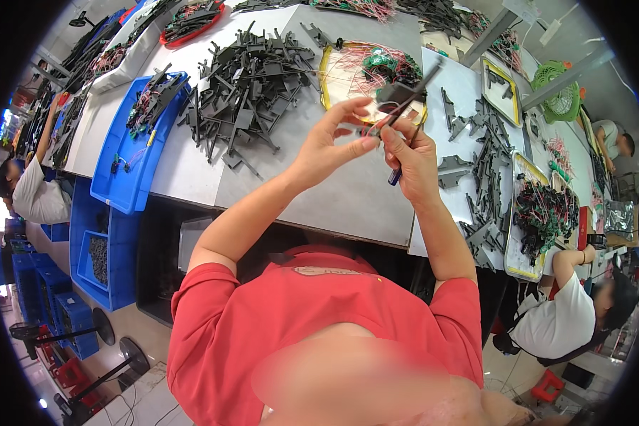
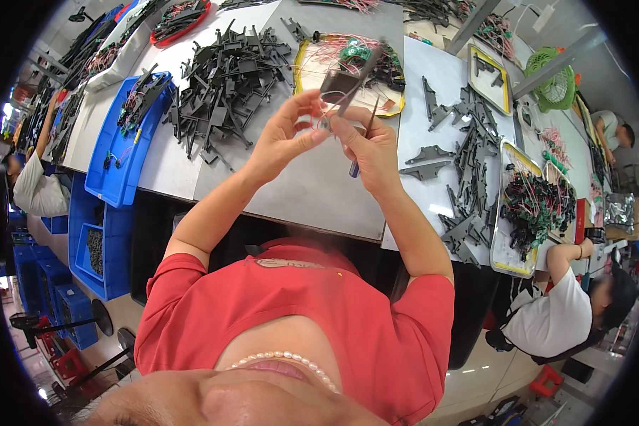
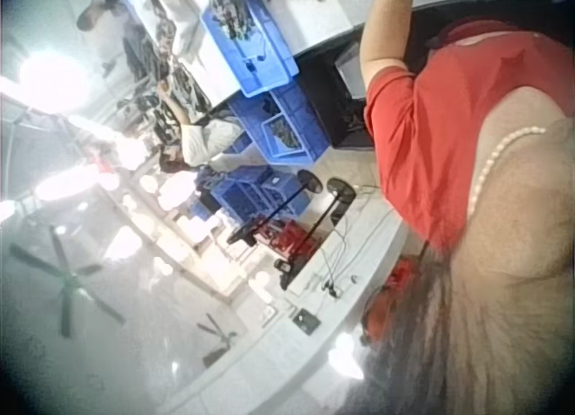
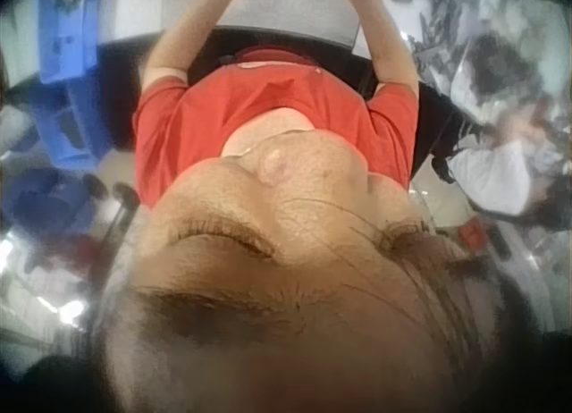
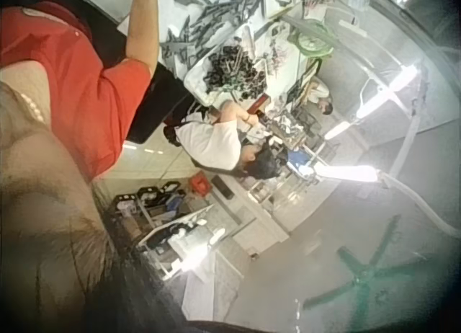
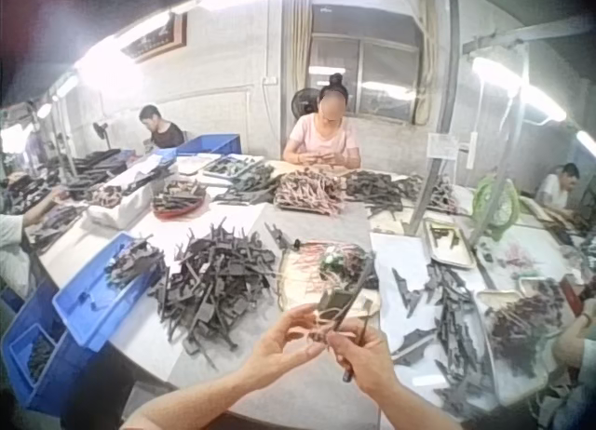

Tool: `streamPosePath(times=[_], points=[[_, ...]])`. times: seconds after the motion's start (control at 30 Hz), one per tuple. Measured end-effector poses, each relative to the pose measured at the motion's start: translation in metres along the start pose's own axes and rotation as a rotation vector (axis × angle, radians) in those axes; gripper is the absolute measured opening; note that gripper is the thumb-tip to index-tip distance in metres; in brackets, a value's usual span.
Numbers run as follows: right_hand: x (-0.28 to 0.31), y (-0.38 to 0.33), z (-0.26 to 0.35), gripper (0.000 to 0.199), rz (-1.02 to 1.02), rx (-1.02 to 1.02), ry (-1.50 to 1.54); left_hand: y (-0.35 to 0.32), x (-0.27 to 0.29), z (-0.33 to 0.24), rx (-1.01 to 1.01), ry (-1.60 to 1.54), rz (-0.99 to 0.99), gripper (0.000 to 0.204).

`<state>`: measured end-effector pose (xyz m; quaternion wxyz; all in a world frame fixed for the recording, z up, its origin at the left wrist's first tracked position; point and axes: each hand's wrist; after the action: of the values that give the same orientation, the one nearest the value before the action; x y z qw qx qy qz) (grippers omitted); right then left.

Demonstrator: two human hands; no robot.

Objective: The recorder is assembling small electronic components by connecting wires to plastic parts at a workshop table.

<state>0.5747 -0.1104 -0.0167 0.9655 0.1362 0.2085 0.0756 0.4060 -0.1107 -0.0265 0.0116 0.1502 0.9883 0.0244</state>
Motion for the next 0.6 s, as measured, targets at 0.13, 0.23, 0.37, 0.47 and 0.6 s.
streamPosePath(times=[0.13,0.23,0.37,0.47,0.6], points=[[0.003,-0.002,-0.002,0.019,0.044,0.117,-0.321,-0.004,0.0,-0.006,-0.011,-0.196,0.038,0.057],[-0.002,-0.004,0.003,0.017,-0.014,0.106,-0.172,-0.006,-0.002,-0.001,0.041,-0.196,0.112,0.057],[0.0,-0.002,0.002,0.015,-0.043,0.185,-0.351,-0.011,-0.003,-0.005,0.13,-0.136,0.187,0.063],[0.008,-0.004,0.013,0.013,0.146,0.346,-0.748,-0.011,-0.002,-0.005,0.079,-0.144,0.064,0.069],[0.01,-0.006,0.028,0.013,0.181,0.433,-0.938,-0.009,-0.012,-0.007,0.068,-0.285,-0.104,0.046]])
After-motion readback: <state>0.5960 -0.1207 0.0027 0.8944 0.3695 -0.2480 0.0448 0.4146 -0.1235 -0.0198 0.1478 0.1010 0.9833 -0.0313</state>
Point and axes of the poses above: each hand's wrist, its own y-axis towards the middle knuckle, its own x-axis out of the back of the hand, z = x × y, and after that the axes turned 14 degrees about x, right-handed
